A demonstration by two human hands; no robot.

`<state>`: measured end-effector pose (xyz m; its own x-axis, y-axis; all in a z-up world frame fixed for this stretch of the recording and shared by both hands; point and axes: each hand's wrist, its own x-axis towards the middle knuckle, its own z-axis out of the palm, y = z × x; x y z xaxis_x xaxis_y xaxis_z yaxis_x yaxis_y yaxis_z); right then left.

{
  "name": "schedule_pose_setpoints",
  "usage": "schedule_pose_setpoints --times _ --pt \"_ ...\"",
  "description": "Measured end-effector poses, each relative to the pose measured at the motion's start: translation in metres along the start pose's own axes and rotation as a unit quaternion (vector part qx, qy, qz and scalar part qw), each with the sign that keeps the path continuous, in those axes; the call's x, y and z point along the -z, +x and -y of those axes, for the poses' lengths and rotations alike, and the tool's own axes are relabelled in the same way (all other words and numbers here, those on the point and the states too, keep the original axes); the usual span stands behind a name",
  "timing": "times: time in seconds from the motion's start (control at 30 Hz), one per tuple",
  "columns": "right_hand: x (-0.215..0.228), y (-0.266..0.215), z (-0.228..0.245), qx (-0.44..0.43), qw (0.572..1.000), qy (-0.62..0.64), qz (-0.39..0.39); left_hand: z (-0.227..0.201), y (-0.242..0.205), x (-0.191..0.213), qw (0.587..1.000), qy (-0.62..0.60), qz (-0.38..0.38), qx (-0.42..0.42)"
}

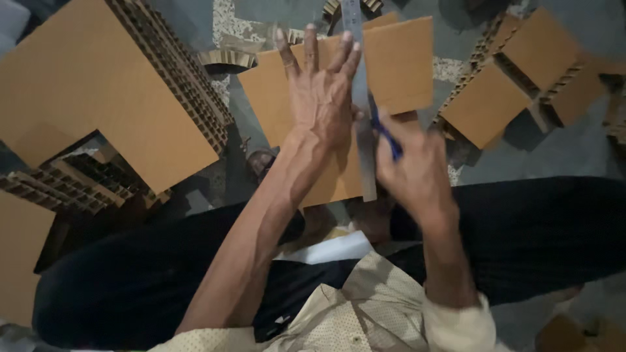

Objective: The person sits on the floor and uses a metal ruler and a utility knife to cut rectangular pieces of corrugated cardboard. They score the cardboard along the ruler, then fold and tear the scored lines to separate the pieces.

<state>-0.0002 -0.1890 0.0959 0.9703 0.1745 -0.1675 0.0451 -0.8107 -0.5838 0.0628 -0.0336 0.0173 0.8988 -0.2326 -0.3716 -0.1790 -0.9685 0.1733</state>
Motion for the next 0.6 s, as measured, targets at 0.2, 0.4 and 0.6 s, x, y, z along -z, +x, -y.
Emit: schedule_pose_setpoints --times 0.2,0.4,0.6 --pt "0.0 -0.06 -0.003 -0.062 0.997 0.03 -0.04 0.004 0.0 -0.006 0.999 -0.02 -0.026 -0.011" --pt "-0.05 -0.055 -0.025 -0.12 0.979 0.16 -0.043 0.003 -0.012 -0.02 0.996 -0.039 -0.075 -0.028" --pt "-0.044 -0.054 -0.061 -0.161 0.984 0.062 -0.05 -0.008 -0.09 -0.025 0.993 -0.093 0.027 -0.063"
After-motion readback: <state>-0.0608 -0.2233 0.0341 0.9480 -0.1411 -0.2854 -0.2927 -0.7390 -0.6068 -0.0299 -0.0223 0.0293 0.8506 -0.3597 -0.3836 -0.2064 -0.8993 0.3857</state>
